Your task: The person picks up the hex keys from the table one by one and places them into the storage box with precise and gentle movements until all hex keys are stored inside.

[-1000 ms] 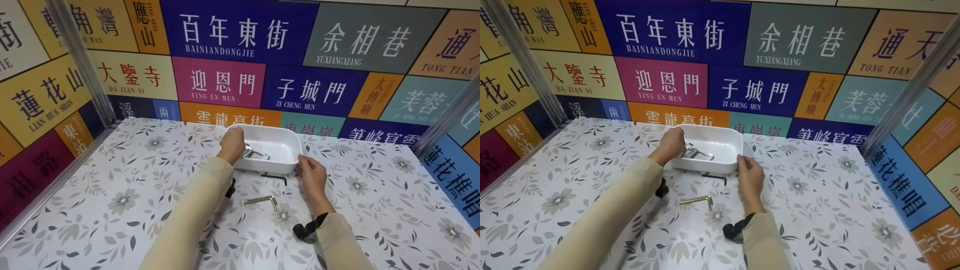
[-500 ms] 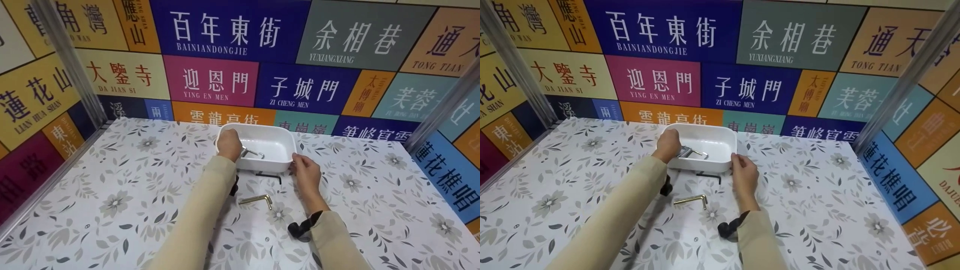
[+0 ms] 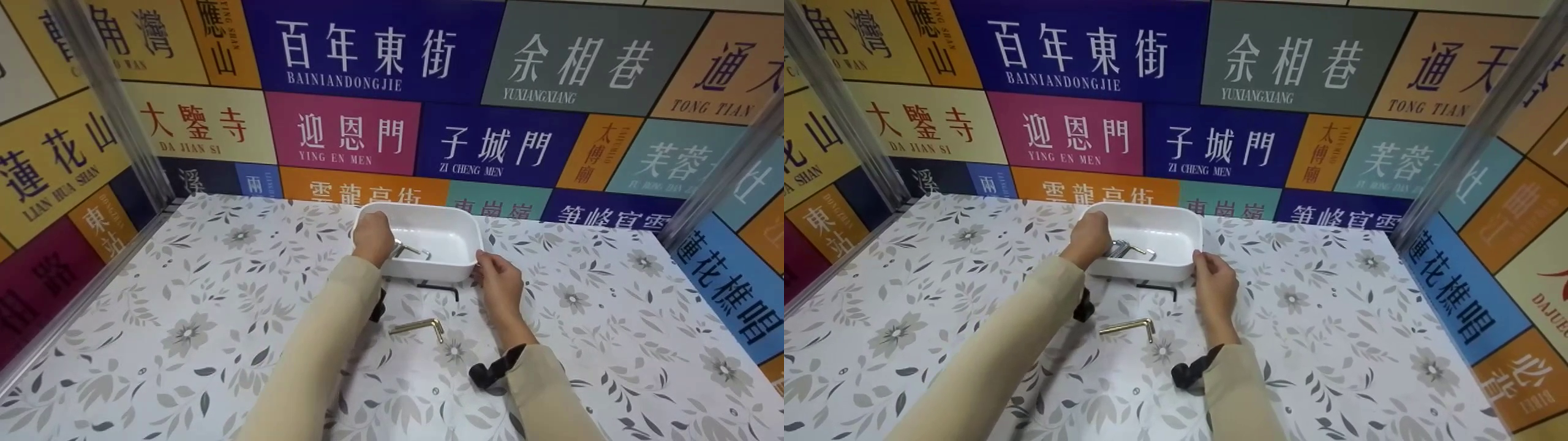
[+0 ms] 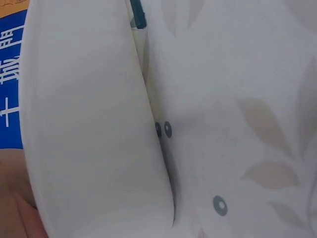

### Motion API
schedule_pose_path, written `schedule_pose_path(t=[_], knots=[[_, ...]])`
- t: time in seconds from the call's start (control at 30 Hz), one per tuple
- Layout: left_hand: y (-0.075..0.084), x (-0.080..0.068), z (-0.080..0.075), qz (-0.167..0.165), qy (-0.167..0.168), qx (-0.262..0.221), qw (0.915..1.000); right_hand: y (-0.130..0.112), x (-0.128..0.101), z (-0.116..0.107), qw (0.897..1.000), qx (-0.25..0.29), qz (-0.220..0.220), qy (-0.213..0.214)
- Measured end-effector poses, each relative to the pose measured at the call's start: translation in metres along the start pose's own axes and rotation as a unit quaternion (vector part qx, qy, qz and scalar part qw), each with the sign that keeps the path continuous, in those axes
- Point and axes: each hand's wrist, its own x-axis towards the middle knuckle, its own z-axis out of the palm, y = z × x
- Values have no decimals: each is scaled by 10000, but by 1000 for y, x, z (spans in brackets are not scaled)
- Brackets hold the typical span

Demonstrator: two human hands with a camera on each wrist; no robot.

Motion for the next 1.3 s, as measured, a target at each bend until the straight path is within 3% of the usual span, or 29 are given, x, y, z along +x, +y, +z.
schedule_pose_path(t=[0.27, 0.4, 0.5, 0.6, 0.67, 0.8, 0.9, 1.0, 1.17, 1.3], knots=[[-2, -19, -14, 735, 441, -48, 9963, 0, -2, 0, 9999, -144, 29, -31], [-5, -30, -24, 1074, 478, -654, 9909, 0, -2, -2, 10000, -67, 30, -8], [-8, -42, -30, 1607, 456, -1250, 9780, 1, -2, -2, 10000, -3, 19, -16], [-10, -57, -35, 2166, 130, -1719, 9609, 2, -1, -3, 10000, -13, 56, -20], [-12, -67, -35, 2422, -257, -1837, 9523, 2, -1, -4, 9999, -36, 97, -18], [-17, -83, -30, 2643, -1122, -1962, 9376, 3, 0, -5, 9997, -155, 166, 27], [-22, -92, -23, 2700, -1511, -2065, 9282, 2, 0, -5, 9997, -222, 121, 30], [-26, -97, -16, 2627, -1739, -2152, 9244, 0, -1, -4, 9995, -300, 23, 14], [-28, -101, -11, 2461, -1958, -2139, 9248, -2, -3, -1, 9994, -352, -50, 28], [-26, -101, -8, 2534, -2152, -2041, 9208, -1, -2, 1, 9994, -339, -16, 88]])
